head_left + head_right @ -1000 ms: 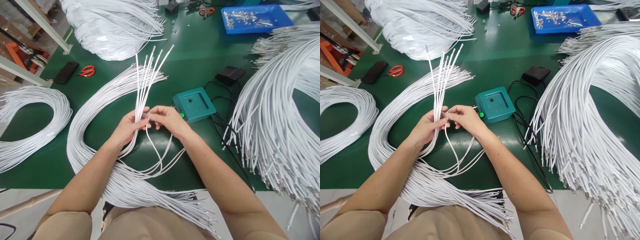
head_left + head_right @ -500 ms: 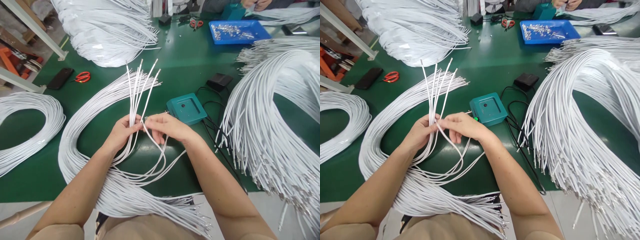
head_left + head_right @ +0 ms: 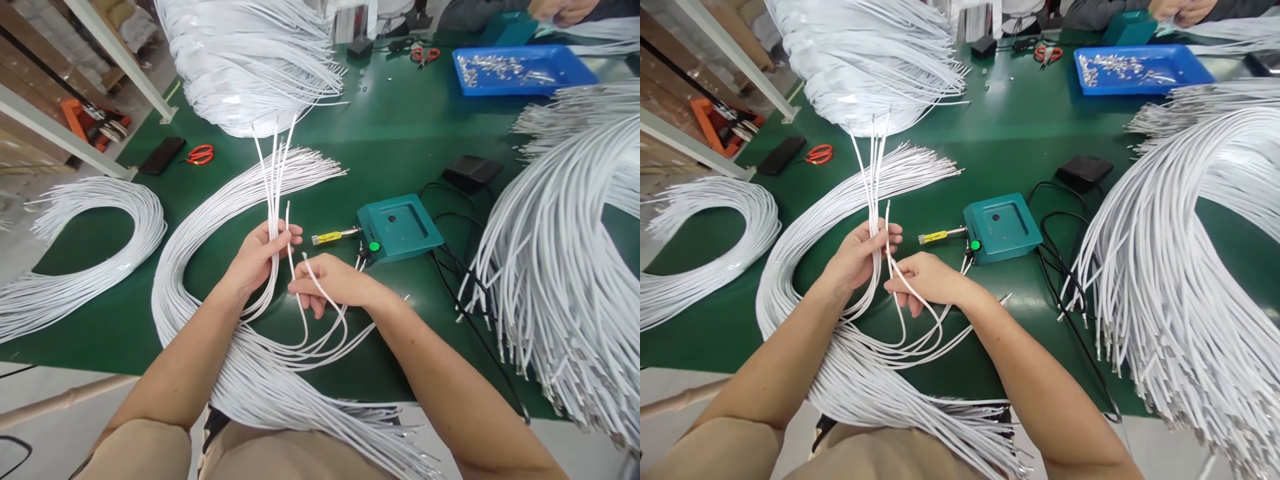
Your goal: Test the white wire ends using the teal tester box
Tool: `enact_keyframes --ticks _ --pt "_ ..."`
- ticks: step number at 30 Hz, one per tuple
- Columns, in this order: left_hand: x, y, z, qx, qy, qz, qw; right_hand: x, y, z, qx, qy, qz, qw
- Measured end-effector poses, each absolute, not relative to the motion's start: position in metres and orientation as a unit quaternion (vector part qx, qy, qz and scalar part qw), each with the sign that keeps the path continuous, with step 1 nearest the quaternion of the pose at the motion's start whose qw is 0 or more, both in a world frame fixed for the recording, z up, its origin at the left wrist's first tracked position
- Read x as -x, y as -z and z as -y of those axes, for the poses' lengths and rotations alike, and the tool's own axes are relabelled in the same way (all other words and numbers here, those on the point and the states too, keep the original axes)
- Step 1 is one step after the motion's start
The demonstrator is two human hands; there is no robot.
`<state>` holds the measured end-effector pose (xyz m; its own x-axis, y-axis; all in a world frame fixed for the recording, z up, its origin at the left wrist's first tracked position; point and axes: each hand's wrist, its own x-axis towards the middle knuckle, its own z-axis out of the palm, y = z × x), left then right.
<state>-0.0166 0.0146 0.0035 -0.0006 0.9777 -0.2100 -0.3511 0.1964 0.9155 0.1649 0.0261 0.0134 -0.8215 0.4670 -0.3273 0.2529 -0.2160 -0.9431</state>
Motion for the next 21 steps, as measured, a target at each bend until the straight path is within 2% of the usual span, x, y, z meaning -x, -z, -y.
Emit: enact_keyframes --ticks 3,8,17,21 --pt "0.017 -0.004 -0.015 -0.332 -0.550 -0.474 0.603 -0.167 -0.017 -0.025 0.322 -0.681 0.652 0.092" --pt "0.013 -0.001 -0.011 -0.379 -0.512 -0.481 0.602 -0.177 -0.026 -0.037 0.402 -0.610 0.600 0.326" --pt "0.003 -0.001 -0.005 -0.461 -0.431 -0.459 0.625 -0.158 -0.011 -0.032 0.407 -0.665 0.472 0.412" --pt "0.003 -0.003 -0.005 -0.454 -0.437 -0.453 0.631 -0.157 -0.006 -0.033 0.391 -0.684 0.452 0.418"
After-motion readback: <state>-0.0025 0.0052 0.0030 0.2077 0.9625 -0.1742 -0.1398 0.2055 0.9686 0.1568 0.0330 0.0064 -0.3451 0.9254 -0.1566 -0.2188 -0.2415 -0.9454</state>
